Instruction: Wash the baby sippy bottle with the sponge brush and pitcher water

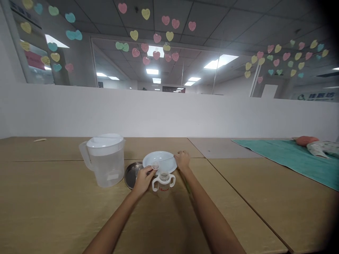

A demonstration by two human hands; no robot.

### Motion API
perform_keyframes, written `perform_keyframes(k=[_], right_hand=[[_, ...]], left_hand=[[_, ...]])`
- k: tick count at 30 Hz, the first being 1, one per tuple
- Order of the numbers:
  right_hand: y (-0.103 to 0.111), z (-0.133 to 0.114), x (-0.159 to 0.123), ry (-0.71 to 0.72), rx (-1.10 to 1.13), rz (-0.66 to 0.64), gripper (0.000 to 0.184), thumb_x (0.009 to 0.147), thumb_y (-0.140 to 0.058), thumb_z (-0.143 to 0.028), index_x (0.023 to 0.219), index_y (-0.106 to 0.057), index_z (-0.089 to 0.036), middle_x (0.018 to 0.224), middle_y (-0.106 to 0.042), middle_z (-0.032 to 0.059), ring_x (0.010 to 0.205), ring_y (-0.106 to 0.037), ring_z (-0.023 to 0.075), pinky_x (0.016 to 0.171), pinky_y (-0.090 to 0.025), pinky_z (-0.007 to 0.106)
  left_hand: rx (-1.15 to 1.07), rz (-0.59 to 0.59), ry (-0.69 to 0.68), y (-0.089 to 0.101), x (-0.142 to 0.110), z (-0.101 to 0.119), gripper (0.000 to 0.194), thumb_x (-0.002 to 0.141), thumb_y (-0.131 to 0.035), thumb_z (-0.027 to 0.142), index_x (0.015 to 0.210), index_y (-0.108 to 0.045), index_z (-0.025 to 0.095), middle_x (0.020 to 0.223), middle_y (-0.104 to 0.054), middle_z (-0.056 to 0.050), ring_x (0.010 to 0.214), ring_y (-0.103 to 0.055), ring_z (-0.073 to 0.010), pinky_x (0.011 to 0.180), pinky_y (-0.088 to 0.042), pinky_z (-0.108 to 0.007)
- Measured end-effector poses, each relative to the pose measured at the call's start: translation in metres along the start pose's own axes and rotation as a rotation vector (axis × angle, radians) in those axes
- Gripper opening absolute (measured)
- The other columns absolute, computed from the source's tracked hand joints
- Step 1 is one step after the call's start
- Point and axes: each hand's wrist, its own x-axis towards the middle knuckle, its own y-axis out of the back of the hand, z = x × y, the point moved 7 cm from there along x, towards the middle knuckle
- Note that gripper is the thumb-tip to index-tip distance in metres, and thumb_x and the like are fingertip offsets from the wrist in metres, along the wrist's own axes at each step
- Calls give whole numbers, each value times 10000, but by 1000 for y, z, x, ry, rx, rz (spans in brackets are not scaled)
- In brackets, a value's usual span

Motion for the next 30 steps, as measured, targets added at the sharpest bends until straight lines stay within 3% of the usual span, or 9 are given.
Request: perform_keyframes(k=[2, 5, 8, 10, 13, 16, 21, 27, 30], right_hand=[[7, -19, -1, 96, 71, -67, 369, 785, -547, -247, 1130, -601, -129, 1136, -562, 174, 1057, -520, 237, 858, -384, 307], [-1, -57, -13, 286, 231, -431, 343, 730, -631, -258, 1058, -644, -156, 944, -638, 81, 845, -576, 164, 740, -426, 248], [-14, -96, -46, 502, 468, -904, 345, 681, -682, -361, 965, -675, -164, 789, -643, 13, 689, -541, 111, 584, -403, 191], [-14, -112, -61, 588, 617, -1006, 320, 686, -669, -390, 890, -685, -144, 750, -630, 4, 672, -508, 102, 562, -373, 183], [-9, -122, -65, 601, 695, -835, 225, 696, -662, -342, 813, -699, -154, 714, -618, -13, 681, -483, 101, 597, -358, 192], [-6, -125, -66, 606, 701, -724, 153, 706, -643, -274, 808, -707, -181, 765, -635, -13, 729, -499, 116, 643, -373, 199], [-13, -123, -60, 566, 704, -770, 164, 717, -603, -226, 831, -693, -152, 821, -666, 19, 769, -567, 127, 698, -416, 204], [-14, -97, -45, 565, 92, -569, 220, 774, -517, -205, 866, -713, -169, 839, -688, 44, 776, -595, 142, 698, -402, 211], [-21, -82, -41, 504, -91, -572, 220, 728, -548, -153, 859, -724, -169, 909, -691, 75, 831, -606, 173, 700, -400, 221]], left_hand=[[-44, 17, 35, 1, 1, -5, 331, 814, -506, 419, 922, -698, 171, 931, -694, -44, 848, -609, -188, 776, -448, -272], [-128, 46, 90, 3, 2, -10, 352, 792, -528, 434, 940, -696, 164, 979, -689, -58, 899, -608, -205, 813, -448, -288], [-144, 52, 98, 6, 3, -12, 372, 791, -509, 449, 883, -704, 147, 886, -701, -55, 825, -609, -199, 749, -457, -276], [-109, 77, 86, 10, 4, -13, 376, 793, -498, 454, 782, -702, 138, 753, -688, -39, 730, -591, -179, 681, -447, -255], [-49, 128, 66, 17, 4, -15, 380, 799, -496, 449, 685, -679, 136, 659, -651, -27, 664, -563, -162, 643, -430, -251], [6, 137, 32, 21, 4, -12, 353, 809, -492, 430, 756, -691, 144, 739, -671, -41, 706, -577, -174, 667, -440, -272], [240, 106, -52, 31, -1, -3, 324, 824, -489, 431, 925, -681, 190, 976, -657, -64, 928, -570, -200, 834, -434, -327], [523, 41, -101, 46, -18, -11, 325, 875, -414, 393, 1008, -647, 209, 1015, -634, -64, 980, -539, -209, 894, -412, -368], [612, 11, -137, 48, -23, -12, 306, 878, -412, 364, 996, -648, 211, 988, -636, -65, 945, -549, -210, 860, -426, -359]])
